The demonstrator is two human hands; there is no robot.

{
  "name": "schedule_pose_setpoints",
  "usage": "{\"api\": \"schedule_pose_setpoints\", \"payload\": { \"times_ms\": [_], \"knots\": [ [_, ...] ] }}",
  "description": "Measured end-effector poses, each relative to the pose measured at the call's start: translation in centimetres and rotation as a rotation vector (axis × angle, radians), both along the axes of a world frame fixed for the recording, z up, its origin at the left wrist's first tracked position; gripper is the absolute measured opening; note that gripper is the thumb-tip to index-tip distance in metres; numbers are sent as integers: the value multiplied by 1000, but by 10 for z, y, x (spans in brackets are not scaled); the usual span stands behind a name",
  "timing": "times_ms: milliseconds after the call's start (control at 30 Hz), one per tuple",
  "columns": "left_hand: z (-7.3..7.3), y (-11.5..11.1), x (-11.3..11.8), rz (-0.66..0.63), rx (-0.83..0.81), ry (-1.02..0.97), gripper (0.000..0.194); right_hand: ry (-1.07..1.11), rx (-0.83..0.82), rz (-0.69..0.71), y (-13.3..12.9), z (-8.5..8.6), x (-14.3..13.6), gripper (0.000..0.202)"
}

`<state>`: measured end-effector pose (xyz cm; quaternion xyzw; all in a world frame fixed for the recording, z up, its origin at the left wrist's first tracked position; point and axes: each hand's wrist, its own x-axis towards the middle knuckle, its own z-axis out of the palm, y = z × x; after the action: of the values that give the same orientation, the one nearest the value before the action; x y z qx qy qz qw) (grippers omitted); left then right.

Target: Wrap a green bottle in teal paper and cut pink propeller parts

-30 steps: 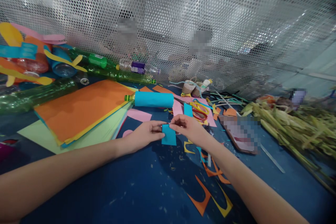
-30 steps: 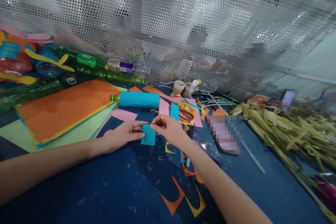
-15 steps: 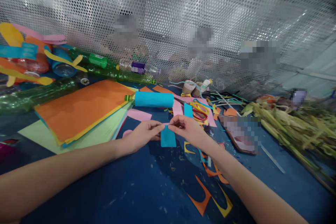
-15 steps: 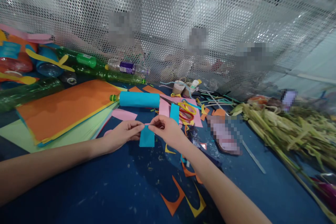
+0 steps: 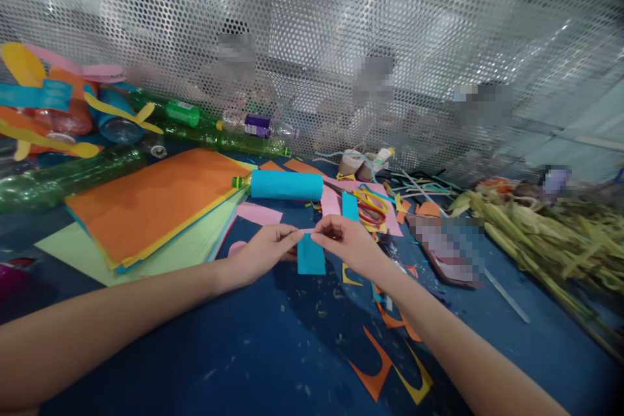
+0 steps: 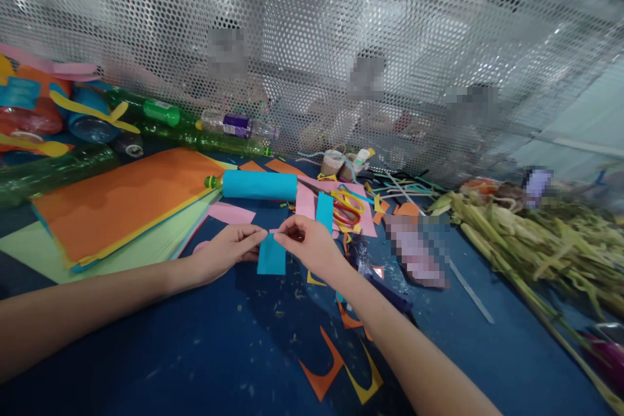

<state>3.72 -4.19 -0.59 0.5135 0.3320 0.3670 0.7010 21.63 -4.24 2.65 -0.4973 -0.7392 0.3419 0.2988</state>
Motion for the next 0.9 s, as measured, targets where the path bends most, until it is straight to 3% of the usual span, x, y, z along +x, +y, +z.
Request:
{"api": "schedule_pose_setpoints", "payload": {
  "times_ms": [433, 733, 900],
  "knots": [
    [2, -1, 0, -8, 32, 13, 26, 24, -18, 15, -2, 4, -2, 18],
    [-2, -2, -5, -12, 228, 113, 26, -22, 3, 53, -8, 5, -7, 15],
    [3, -3, -6, 65, 348, 216, 26, -21, -13, 78, -7, 7, -3, 14]
  ]
}}
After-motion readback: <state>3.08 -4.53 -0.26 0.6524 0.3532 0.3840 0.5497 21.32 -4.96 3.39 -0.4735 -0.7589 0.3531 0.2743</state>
